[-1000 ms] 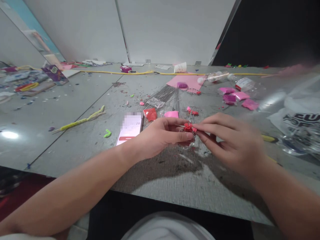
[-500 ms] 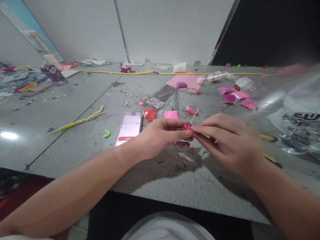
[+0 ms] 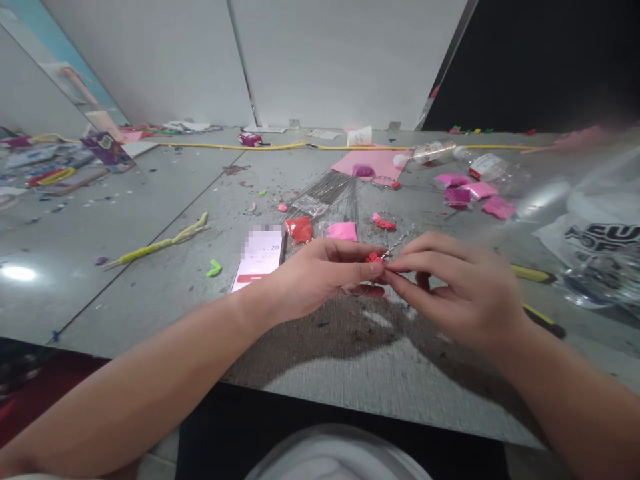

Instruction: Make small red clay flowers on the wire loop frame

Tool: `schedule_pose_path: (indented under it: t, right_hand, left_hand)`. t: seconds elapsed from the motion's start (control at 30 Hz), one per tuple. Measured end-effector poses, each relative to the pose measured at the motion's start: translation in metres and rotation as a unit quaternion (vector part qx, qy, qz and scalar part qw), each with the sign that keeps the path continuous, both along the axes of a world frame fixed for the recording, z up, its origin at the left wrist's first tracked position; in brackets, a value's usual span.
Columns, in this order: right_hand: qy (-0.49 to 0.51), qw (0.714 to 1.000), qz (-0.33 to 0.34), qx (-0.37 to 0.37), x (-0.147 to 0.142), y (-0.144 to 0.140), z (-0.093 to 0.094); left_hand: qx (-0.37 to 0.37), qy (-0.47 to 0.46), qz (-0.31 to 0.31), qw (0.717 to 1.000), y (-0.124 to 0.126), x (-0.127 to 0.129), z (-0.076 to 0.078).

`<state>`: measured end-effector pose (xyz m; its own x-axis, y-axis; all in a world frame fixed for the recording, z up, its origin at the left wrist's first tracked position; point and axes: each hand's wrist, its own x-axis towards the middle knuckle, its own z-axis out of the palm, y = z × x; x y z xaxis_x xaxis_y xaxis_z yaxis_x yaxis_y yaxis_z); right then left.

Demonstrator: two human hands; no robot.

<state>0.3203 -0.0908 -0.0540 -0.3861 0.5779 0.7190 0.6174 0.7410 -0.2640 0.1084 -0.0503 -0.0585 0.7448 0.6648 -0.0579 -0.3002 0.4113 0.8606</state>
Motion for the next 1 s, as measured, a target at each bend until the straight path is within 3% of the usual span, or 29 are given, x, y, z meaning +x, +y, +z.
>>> schedule_pose_path:
  t: [0.33, 0.47, 0.53, 0.63, 0.7, 0.77, 0.87, 1.0]
  right_hand:
    - [0.078, 0.988, -0.022, -0.13, -0.009, -0.003, -0.003]
    - [0.116, 0.968, -0.043, -0.219, -0.012, -0.005, -0.005]
    - [0.172, 0.94, -0.039, -0.291, -0.014, -0.006, -0.006]
    - [0.271, 0.869, -0.017, -0.413, -0.014, -0.005, -0.009]
    - [0.318, 0.829, -0.002, -0.459, -0.013, -0.003, -0.013]
    - [0.341, 0.81, 0.007, -0.477, -0.012, -0.002, -0.016]
    - [0.336, 0.804, 0.011, -0.49, -0.012, -0.002, -0.016]
    - [0.308, 0.835, -0.009, -0.455, -0.013, -0.004, -0.013]
  left_hand:
    - [-0.014, 0.015, 0.037, 0.999, -0.001, 0.001, 0.002]
    - [-0.019, 0.017, 0.075, 0.997, 0.0, 0.002, 0.003]
    - [-0.022, 0.019, 0.089, 0.996, 0.0, 0.002, 0.003]
    - [-0.03, 0.031, 0.108, 0.993, 0.001, 0.002, 0.003]
    - [-0.028, 0.032, 0.11, 0.993, 0.001, 0.002, 0.003]
    - [-0.025, 0.026, 0.101, 0.994, 0.001, 0.002, 0.002]
    - [-0.024, 0.025, 0.091, 0.995, 0.0, 0.003, 0.0]
    - [-0.03, 0.034, 0.1, 0.994, 0.0, 0.003, -0.001]
